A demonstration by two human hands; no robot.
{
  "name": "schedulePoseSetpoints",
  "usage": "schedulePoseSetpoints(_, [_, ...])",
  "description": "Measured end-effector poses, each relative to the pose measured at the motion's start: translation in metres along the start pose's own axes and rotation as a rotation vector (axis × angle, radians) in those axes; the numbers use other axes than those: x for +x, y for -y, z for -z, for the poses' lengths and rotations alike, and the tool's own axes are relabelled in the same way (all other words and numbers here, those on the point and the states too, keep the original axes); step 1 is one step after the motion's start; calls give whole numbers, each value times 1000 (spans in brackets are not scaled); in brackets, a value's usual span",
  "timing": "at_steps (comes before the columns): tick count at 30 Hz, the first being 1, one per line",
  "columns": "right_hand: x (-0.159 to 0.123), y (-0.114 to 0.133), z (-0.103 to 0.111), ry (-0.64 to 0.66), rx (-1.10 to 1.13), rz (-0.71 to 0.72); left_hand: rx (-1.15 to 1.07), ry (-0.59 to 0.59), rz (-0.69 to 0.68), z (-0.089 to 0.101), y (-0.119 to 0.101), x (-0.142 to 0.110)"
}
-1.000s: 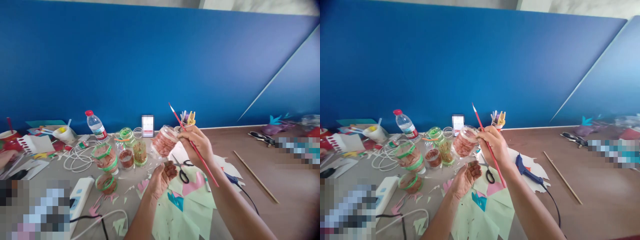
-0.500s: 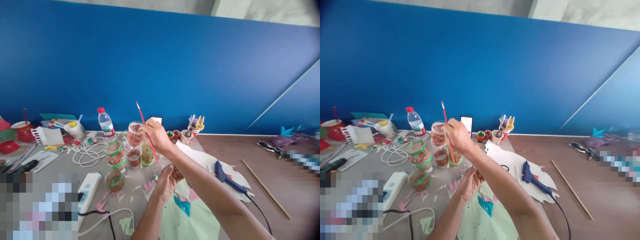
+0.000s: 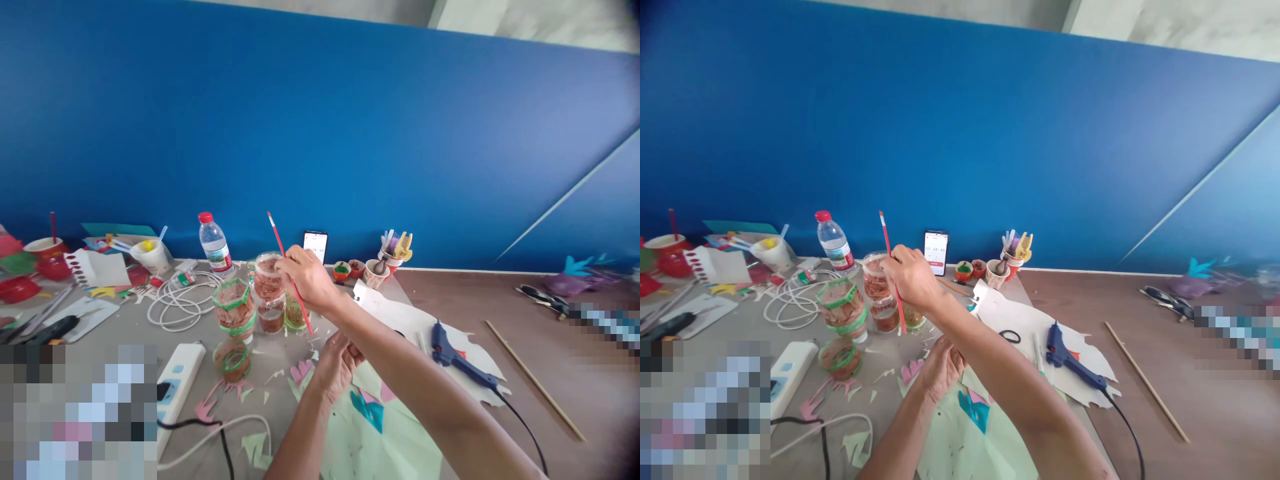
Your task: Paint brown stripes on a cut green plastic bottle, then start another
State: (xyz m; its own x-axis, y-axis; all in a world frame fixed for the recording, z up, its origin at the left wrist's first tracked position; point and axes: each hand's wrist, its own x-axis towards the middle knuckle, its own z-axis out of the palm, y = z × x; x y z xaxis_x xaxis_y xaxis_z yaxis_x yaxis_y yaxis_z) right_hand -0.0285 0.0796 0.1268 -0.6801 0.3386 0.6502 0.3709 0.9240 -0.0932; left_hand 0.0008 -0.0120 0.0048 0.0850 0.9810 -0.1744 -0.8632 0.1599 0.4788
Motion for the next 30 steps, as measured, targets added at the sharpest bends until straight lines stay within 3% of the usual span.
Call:
schedulePoseSetpoints(10, [15,-7,-5,28,-17,38,-16,57,-9,5,3,3])
schedulePoseSetpoints(15, [20,-6,-11,54,-56,63,-8,21,9,4,2,3])
schedulePoseSetpoints(30, [7,-2,-7,137,-49,83,68,70,-8,1,1,-1])
